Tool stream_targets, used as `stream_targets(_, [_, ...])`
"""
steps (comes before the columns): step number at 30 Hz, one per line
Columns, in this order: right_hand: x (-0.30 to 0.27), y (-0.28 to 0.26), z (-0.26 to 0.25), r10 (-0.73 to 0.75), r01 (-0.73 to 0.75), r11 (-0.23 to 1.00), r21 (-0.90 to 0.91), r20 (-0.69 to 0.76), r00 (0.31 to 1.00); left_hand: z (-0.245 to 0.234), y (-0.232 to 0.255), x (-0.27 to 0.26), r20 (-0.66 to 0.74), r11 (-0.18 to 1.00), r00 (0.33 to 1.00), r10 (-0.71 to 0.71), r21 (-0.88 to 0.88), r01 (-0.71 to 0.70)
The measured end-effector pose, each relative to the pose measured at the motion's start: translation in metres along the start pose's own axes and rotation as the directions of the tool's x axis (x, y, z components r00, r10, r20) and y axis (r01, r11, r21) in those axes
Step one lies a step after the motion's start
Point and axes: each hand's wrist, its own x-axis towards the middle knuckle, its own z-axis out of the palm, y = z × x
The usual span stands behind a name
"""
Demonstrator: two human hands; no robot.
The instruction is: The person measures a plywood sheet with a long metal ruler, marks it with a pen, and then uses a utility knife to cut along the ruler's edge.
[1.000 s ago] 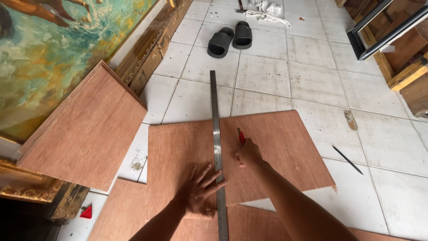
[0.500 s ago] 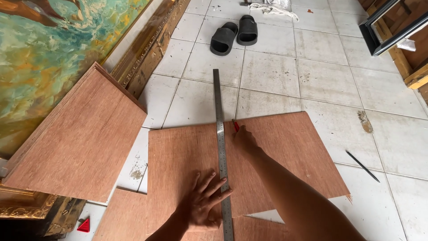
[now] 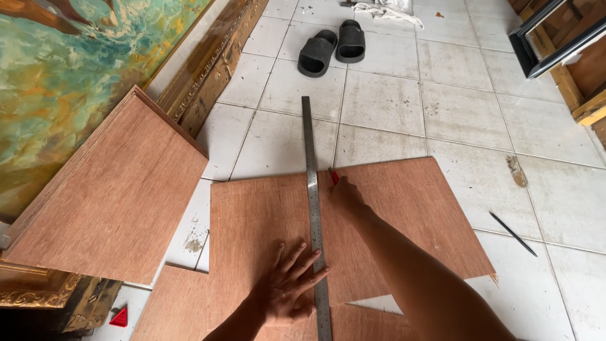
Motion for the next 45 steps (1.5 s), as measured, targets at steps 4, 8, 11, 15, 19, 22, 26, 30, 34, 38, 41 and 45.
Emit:
stream_targets(4, [0.002,-0.006,0.001,0.056,-0.055,0.998,-0.039,0.016,0.998,0.0,0.003,-0.002,-0.01,1.0,1.0,-0.007,-0.005,0.007])
stream_targets(8, [0.019,0.0,0.007,0.081,-0.075,0.985,-0.155,0.03,0.996,-0.001,0.003,-0.001,-0.008,0.999,1.0,-0.02,-0.034,0.02])
stream_targets(11, [0.028,0.009,0.013,0.095,-0.088,0.976,-0.198,0.024,0.995,-0.006,0.002,0.0,-0.015,0.999,0.999,-0.028,-0.044,0.027])
stream_targets(15, [-0.002,0.025,0.01,0.154,-0.142,0.971,-0.194,0.052,0.987,-0.004,0.001,0.005,-0.017,0.999,1.0,-0.02,0.026,0.02])
stream_targets(19, [-0.051,0.033,0.006,0.206,-0.191,0.964,-0.187,0.069,0.976,-0.004,0.005,0.003,-0.039,0.999,0.999,-0.018,0.049,0.02])
stream_targets(22, [-0.081,0.043,0.004,0.187,-0.174,0.974,-0.144,0.081,0.979,0.004,0.001,0.004,-0.057,1.0,0.998,-0.02,0.003,0.02])
stream_targets(26, [-0.112,0.087,0.017,0.13,-0.099,0.962,-0.253,0.109,0.986,0.033,0.002,-0.008,0.002,0.996,1.0,-0.002,-0.088,0.003])
stream_targets(30, [-0.147,0.127,0.03,0.029,0.005,0.945,-0.327,0.099,0.995,0.047,-0.004,-0.008,-0.005,0.989,1.0,0.008,-0.148,-0.009])
stream_targets(34, [-0.216,0.132,0.024,0.065,-0.019,0.942,-0.334,0.125,0.99,0.063,0.007,-0.008,0.133,0.991,0.991,-0.03,-0.128,0.047])
stream_targets(38, [-0.263,0.144,0.03,0.106,-0.067,0.951,-0.301,0.115,0.988,0.081,0.009,-0.013,0.042,0.999,0.999,-0.022,-0.046,0.024])
stream_targets(41, [-0.28,0.143,0.035,0.124,-0.087,0.952,-0.293,0.11,0.986,0.042,-0.004,0.01,0.426,0.993,0.905,-0.021,-0.094,0.067])
stream_targets(45, [-0.29,0.183,0.056,0.044,-0.033,0.949,-0.313,0.028,0.999,0.003,0.005,0.024,0.717,0.989,0.694,-0.064,-0.047,0.139])
